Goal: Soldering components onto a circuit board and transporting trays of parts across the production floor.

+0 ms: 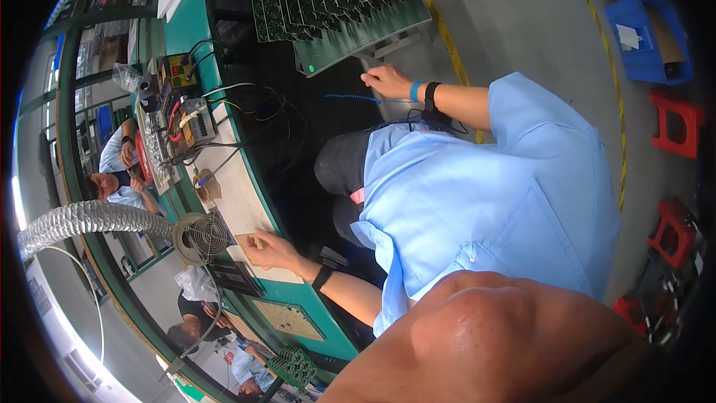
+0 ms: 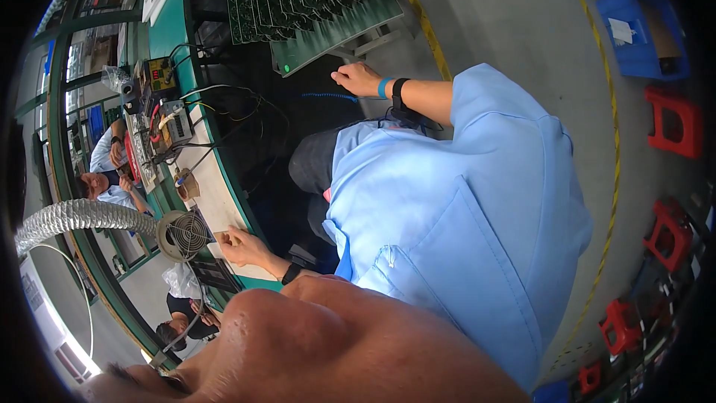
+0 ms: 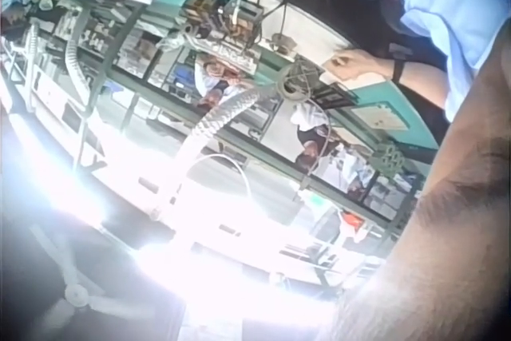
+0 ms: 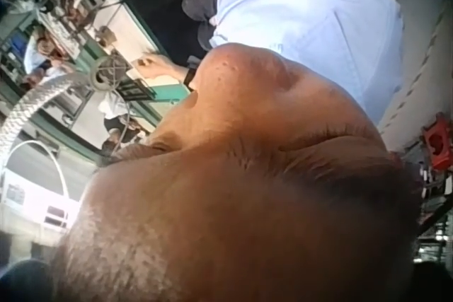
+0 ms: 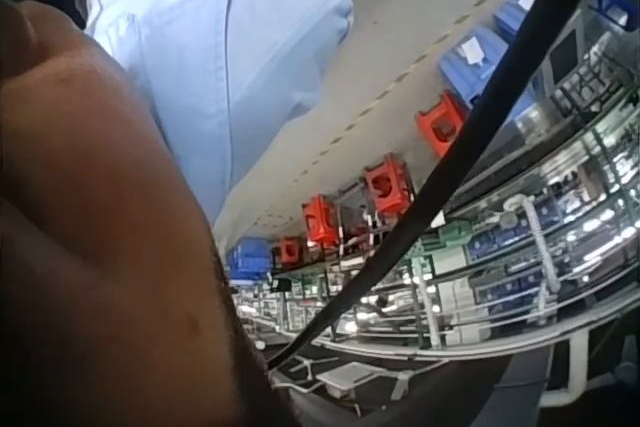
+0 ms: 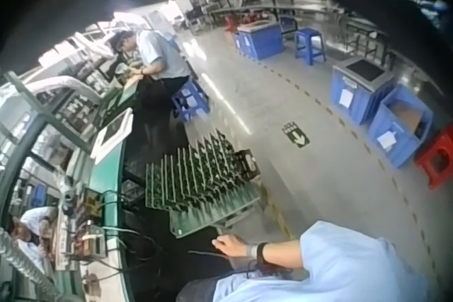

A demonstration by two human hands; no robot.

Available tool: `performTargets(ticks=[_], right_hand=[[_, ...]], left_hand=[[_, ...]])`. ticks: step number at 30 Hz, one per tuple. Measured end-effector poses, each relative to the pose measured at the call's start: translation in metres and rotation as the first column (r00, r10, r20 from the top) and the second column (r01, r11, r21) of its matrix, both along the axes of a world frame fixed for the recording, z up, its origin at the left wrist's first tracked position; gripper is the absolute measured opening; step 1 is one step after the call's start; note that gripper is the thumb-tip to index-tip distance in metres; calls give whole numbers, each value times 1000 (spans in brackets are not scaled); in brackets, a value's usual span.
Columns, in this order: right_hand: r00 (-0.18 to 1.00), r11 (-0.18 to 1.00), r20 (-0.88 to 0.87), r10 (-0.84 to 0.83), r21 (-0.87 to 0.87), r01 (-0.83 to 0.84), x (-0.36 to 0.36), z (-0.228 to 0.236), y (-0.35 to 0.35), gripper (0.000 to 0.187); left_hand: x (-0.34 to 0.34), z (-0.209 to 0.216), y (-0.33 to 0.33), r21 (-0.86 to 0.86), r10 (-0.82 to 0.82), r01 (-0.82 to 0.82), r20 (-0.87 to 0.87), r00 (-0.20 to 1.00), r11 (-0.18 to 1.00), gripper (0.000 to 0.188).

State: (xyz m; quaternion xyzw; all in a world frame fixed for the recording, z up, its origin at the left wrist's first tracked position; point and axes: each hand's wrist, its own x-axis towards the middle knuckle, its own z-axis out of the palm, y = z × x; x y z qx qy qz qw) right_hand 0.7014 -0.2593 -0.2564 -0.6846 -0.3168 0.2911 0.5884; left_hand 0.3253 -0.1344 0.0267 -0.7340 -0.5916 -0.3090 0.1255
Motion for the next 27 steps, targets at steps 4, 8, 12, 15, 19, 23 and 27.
performTargets(ticks=[4,8,12,15,19,23,27], right_hand=[[1000,1000,-3,1,-24,-1,3,7,1,44],[1000,1000,7,-4,-21,5,14,20,9,47],[998,1000,64,-17,-21,18,22,21,17,46],[997,1000,80,-2,-26,4,16,16,20,43],[997,996,38,74,53,-76,-23,26,47,42],[987,986,38,154,57,-156,-70,51,60,42],[957,956,43,287,-78,-283,-116,59,82,41]], left_hand=[[-3,-1,4,-22,-21,22,62,998,1000,40],[-8,4,6,14,-45,45,10,999,999,38],[-9,5,4,29,-4,4,-9,1000,1000,35],[-20,-3,5,99,-4,12,-77,997,995,35],[-45,0,9,129,-52,60,-60,997,990,36],[-79,-16,49,88,-43,45,-20,999,995,39],[-109,-12,44,145,56,-47,-59,997,988,35]])
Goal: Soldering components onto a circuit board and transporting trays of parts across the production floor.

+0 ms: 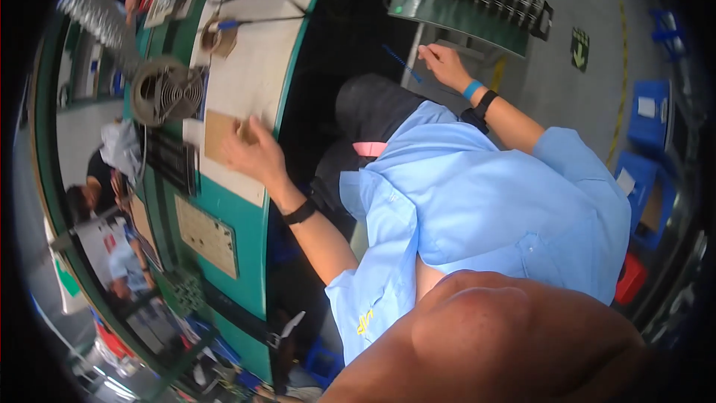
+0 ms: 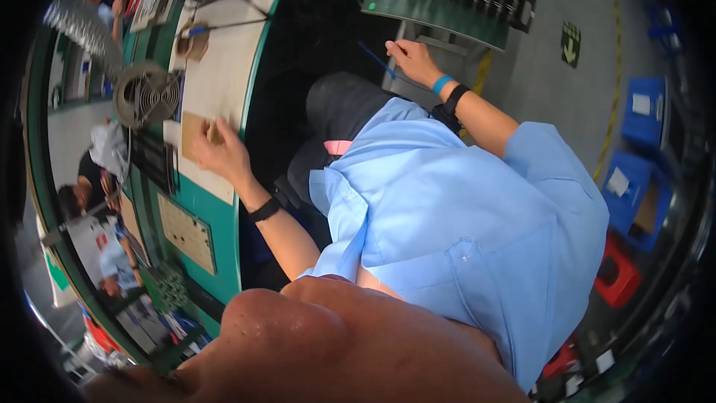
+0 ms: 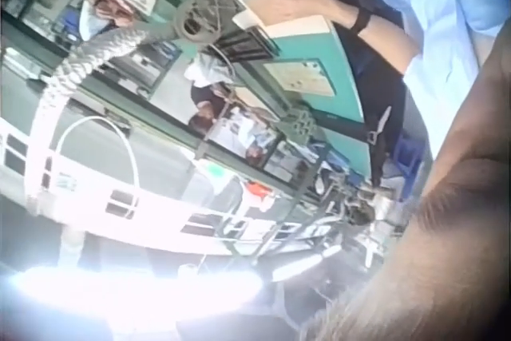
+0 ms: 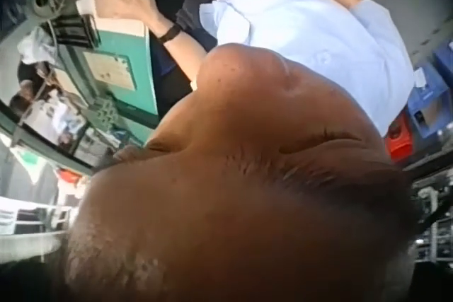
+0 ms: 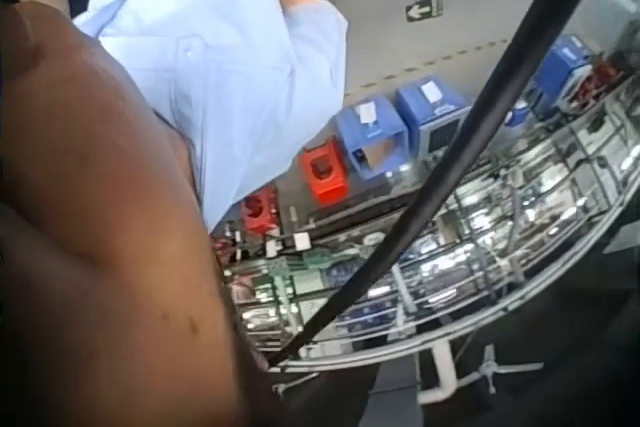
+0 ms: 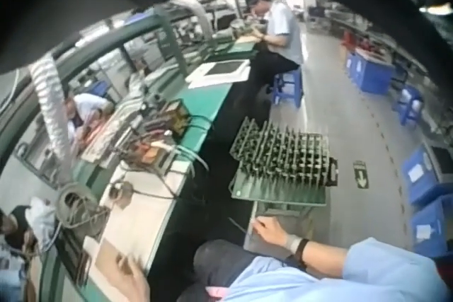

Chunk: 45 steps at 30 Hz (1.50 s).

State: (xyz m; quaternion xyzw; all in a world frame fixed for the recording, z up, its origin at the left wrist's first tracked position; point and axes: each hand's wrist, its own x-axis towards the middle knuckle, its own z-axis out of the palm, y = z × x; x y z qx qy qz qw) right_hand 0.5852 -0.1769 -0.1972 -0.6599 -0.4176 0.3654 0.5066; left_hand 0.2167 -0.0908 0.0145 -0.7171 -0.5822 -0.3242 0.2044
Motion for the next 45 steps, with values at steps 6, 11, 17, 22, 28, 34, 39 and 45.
performTargets(ticks=[6,11,17,22,28,34,39,45], right_hand=[[973,973,45,225,-61,-222,-79,18,40,43],[936,934,86,342,-140,-328,-127,23,36,41],[814,819,133,565,-210,-534,-153,65,18,39],[588,619,200,784,-180,-764,-197,131,27,29],[287,284,255,923,51,-957,-282,226,-7,11],[-147,-232,362,920,205,-951,-354,247,-24,8],[-251,-396,429,868,291,-871,-409,259,-36,9],[-162,-265,407,899,212,-941,-453,268,-33,17]], left_hand=[[-55,-1,-8,-62,-9,13,73,997,998,33],[-91,9,-31,-107,-35,57,198,980,993,31],[-97,9,-59,-40,-98,122,377,921,992,29],[-109,8,-85,171,-353,311,541,763,935,36],[-145,3,-177,217,-183,67,579,795,974,36],[-221,-7,-250,46,403,-491,510,760,870,34],[-284,2,-264,-23,563,-579,272,781,815,41],[-354,4,-256,-106,700,-692,145,699,714,46]])
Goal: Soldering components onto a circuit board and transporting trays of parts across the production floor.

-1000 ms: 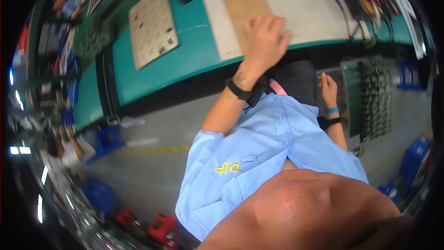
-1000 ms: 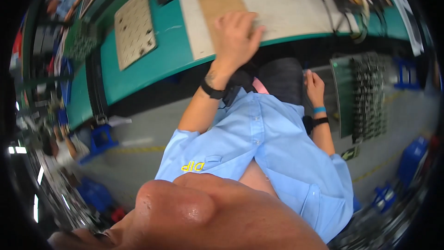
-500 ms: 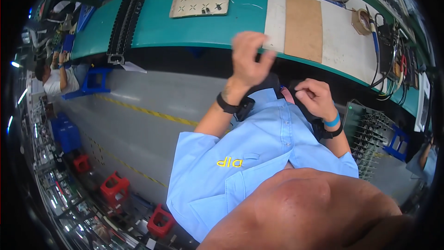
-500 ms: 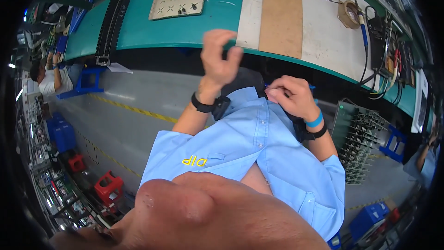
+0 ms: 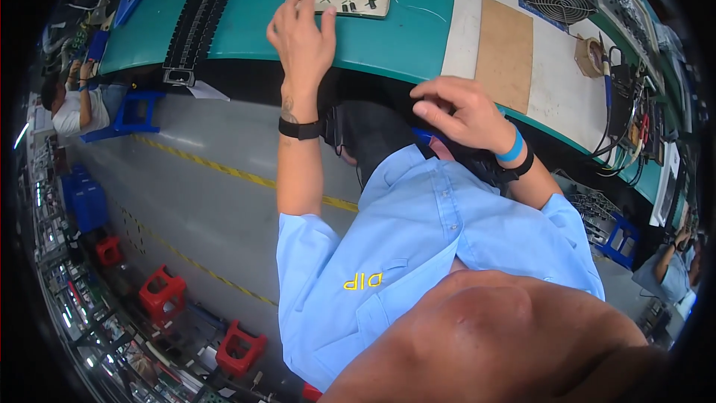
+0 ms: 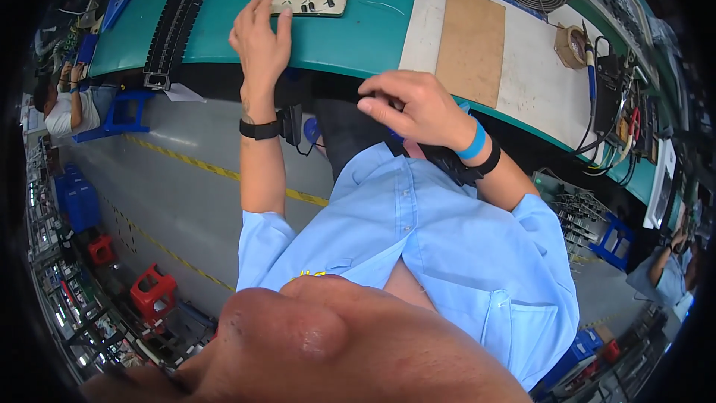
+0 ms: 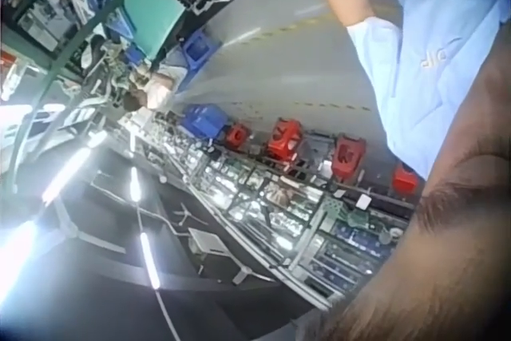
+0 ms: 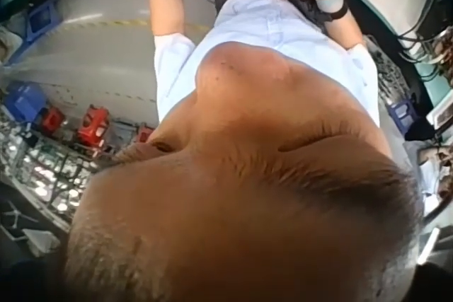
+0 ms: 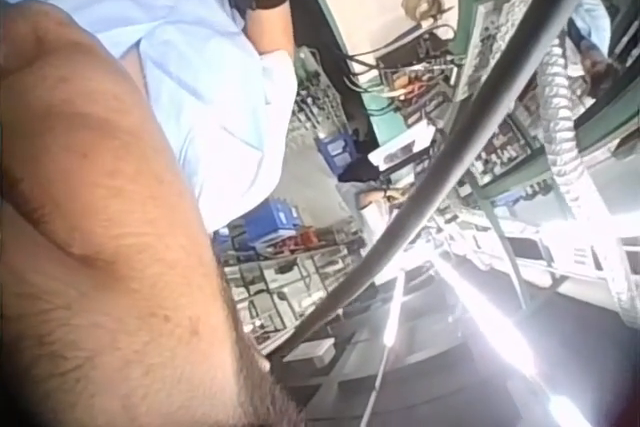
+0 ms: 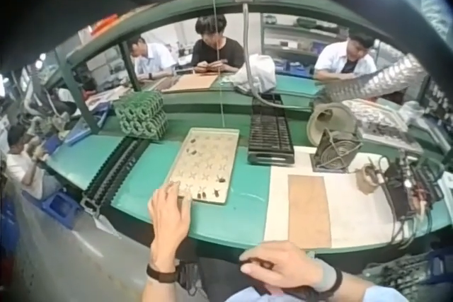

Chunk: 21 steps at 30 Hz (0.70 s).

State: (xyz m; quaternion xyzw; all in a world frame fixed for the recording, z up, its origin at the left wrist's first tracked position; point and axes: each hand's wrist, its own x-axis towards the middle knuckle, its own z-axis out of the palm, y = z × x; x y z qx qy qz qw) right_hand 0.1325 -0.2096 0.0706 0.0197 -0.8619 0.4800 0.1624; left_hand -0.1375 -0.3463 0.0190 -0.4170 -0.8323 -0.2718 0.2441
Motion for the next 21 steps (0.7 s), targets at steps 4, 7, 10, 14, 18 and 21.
performTargets(ticks=[4,7,10,14,18,21], right_hand=[[990,995,107,-91,-25,94,-19,-1,13,20],[990,995,114,-87,-35,92,-20,-1,17,21],[995,999,87,-43,-20,45,-21,-11,21,21],[993,994,35,-110,-2,111,-15,-24,31,22],[992,993,32,-120,22,119,-9,-25,33,22],[992,993,40,-118,16,118,-4,-28,32,22]], left_hand=[[-47,2,9,-23,171,-170,124,977,985,44],[-90,7,9,-156,184,-152,222,957,976,40],[-106,13,15,-241,163,-82,339,927,967,39],[-99,28,27,-231,174,-90,372,912,969,34],[-84,48,38,-136,174,-137,320,931,981,27],[-69,69,45,-107,212,-185,389,896,977,25]])
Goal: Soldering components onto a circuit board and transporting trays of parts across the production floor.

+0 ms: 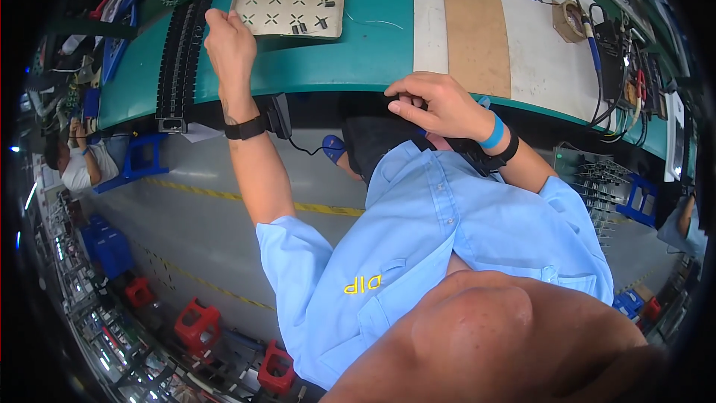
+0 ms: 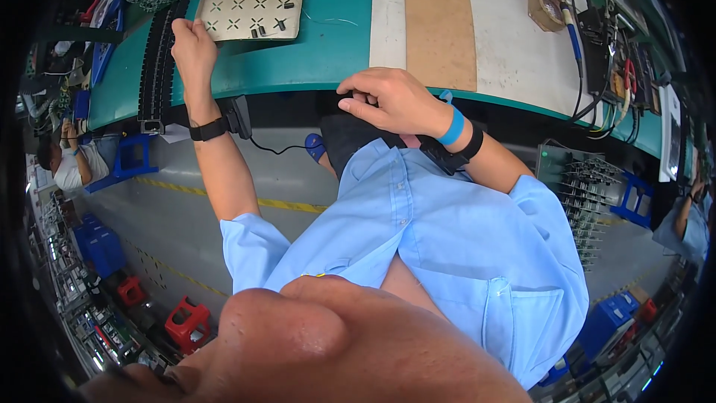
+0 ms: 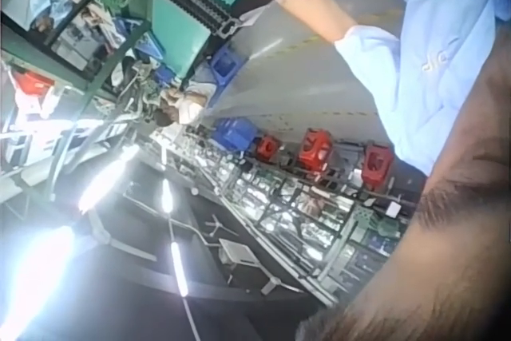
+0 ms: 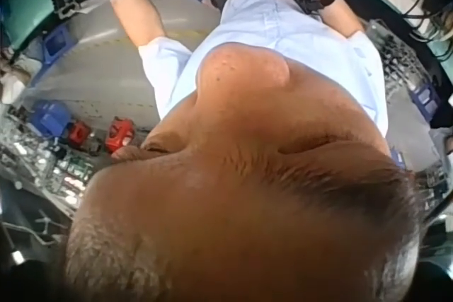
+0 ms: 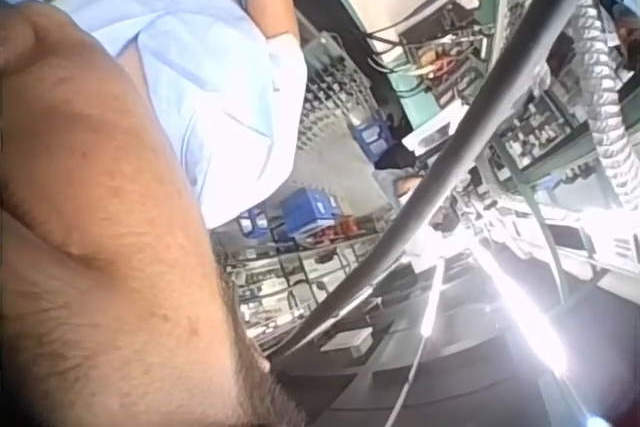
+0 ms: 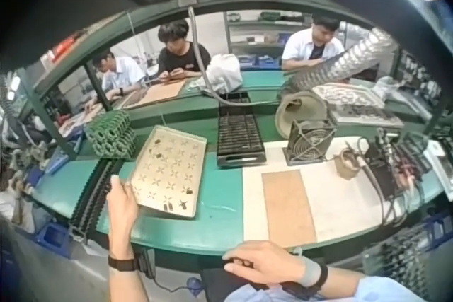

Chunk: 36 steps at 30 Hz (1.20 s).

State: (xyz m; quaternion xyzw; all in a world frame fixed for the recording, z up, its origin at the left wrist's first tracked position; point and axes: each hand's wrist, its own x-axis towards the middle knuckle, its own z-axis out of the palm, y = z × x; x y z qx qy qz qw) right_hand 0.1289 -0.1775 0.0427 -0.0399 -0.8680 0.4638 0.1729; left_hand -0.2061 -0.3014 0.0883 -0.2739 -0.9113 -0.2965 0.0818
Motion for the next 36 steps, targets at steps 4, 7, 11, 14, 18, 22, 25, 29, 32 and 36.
performTargets(ticks=[4,7,11,14,18,22,25,29,32,36], right_hand=[[997,999,-73,9,44,-6,6,0,1,22],[997,999,-78,18,45,-14,9,1,3,21],[998,999,-62,22,29,-20,12,3,6,21],[999,1000,-50,21,20,-20,14,1,7,21],[998,1000,-52,20,19,-20,14,-2,9,21],[998,1000,-61,16,26,-14,14,-1,11,21],[998,999,-63,13,37,-11,15,0,12,21],[998,999,-53,18,33,-17,16,-2,11,21],[997,1000,-74,16,20,-14,18,-4,12,21],[998,1000,-54,17,13,-17,22,-2,16,21]], left_hand=[[23,26,3,35,-51,59,-202,978,998,24],[30,40,4,16,-91,101,-326,941,995,19],[33,42,12,6,-136,158,-472,871,987,14],[39,43,17,10,-173,219,-578,797,976,14],[47,46,22,-41,-193,233,-710,677,972,22],[58,53,27,-137,-191,133,-728,659,982,34],[56,52,29,-194,-209,94,-747,632,977,39],[57,56,31,-262,-275,103,-794,543,960,43],[58,58,32,-314,-320,104,-783,533,944,47],[56,59,38,-343,-354,115,-800,485,932,52]])
